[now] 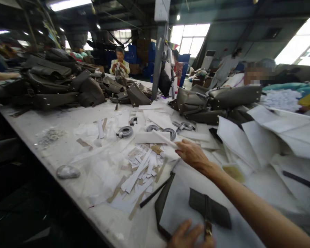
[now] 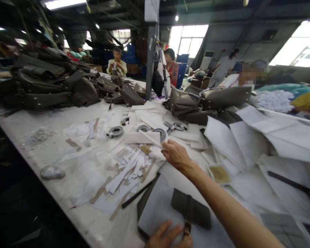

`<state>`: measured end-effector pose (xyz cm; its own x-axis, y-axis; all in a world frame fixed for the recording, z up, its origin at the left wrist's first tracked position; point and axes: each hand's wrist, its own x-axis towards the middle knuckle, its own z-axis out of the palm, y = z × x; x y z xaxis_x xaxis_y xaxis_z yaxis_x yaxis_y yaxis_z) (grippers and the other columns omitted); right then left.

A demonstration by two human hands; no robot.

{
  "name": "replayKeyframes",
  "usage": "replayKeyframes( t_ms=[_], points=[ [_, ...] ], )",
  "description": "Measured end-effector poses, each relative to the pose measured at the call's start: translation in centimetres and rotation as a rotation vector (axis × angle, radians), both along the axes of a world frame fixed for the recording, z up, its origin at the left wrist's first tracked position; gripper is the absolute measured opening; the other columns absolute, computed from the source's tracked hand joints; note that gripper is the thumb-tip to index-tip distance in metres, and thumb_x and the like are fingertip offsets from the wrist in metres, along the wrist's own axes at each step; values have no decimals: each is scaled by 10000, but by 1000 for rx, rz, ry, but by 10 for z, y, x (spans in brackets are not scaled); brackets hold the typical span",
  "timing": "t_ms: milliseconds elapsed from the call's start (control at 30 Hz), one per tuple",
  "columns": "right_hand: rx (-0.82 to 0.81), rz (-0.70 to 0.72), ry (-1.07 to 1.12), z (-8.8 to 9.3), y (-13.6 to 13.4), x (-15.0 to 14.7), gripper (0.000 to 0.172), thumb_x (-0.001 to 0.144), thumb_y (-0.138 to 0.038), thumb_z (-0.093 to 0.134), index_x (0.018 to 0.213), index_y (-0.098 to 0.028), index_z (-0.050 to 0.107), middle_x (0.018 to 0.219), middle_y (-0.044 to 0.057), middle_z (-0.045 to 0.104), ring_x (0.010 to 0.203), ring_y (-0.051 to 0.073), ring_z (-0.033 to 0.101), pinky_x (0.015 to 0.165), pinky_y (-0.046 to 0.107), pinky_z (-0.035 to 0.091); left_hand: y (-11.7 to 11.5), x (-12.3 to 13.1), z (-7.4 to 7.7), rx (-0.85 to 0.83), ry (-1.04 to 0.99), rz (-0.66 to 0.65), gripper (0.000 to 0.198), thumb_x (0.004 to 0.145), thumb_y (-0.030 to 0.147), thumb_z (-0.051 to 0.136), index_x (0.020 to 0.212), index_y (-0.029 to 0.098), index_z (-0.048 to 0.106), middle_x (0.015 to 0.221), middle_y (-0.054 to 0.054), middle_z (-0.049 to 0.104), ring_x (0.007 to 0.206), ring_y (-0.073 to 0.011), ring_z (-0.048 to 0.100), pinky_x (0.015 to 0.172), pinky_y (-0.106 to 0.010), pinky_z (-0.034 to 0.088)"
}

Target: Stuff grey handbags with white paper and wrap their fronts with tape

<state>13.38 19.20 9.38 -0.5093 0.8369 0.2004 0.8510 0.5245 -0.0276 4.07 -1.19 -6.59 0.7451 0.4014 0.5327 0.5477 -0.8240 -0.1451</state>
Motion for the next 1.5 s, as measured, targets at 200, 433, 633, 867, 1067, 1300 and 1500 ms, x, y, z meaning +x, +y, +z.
replayKeyframes(
  t_ms=[200,433,633,867,1067,1300,1500],
  points=[
    [2,41,205,15,-144,91,359,944,-141,394,1238,-226,583,1277,51,632,1123,165,619,943,271,509,-10,-31,38,-212,-105,-77,364,983,301,489,1341,263,543,1478,-18,484,1348,-247,448,1117,-458,376],
    [119,-53,15,-72,-240,90,621,828,-33,413,1428,-183,473,1395,102,577,1270,252,543,1014,418,503,-14,-28,47,-301,-136,-119,335,1013,245,449,1329,217,554,1283,-62,641,1152,-194,580,970,-390,475],
    [160,-90,0,-76,-253,75,642,780,20,405,1386,-157,519,1459,88,516,1332,262,479,1080,452,434,-15,-28,50,-302,-214,-152,317,1035,233,386,1266,187,599,1148,-63,698,1074,-182,615,872,-351,507],
    [36,-6,44,-78,-254,89,556,892,-88,468,1442,-167,445,1452,100,522,1348,244,467,1107,464,390,-19,-31,67,-225,-208,-212,294,1023,181,390,1192,123,625,1095,-111,703,1061,-176,631,896,-346,526],
    [-53,15,94,-74,-255,95,573,942,-334,572,1467,-182,400,1471,101,499,1376,266,433,1121,499,376,-6,-32,101,-208,-117,-225,299,987,250,510,1258,141,576,1199,-104,673,1132,-208,616,980,-362,488],
    [28,-13,149,-76,-260,87,558,907,-233,586,1441,-166,438,1452,108,520,1367,252,448,1133,486,371,11,-26,65,-276,43,47,587,952,508,523,1401,135,457,1349,-139,580,1244,-290,543,1082,-481,385],
    [127,-109,136,-78,-271,78,538,934,-238,546,1448,-138,427,1459,105,513,1362,256,449,1158,484,317,5,-33,61,-260,-3,-29,591,977,538,431,1410,136,457,1268,-160,611,1156,-269,591,994,-425,448]
  ],
)
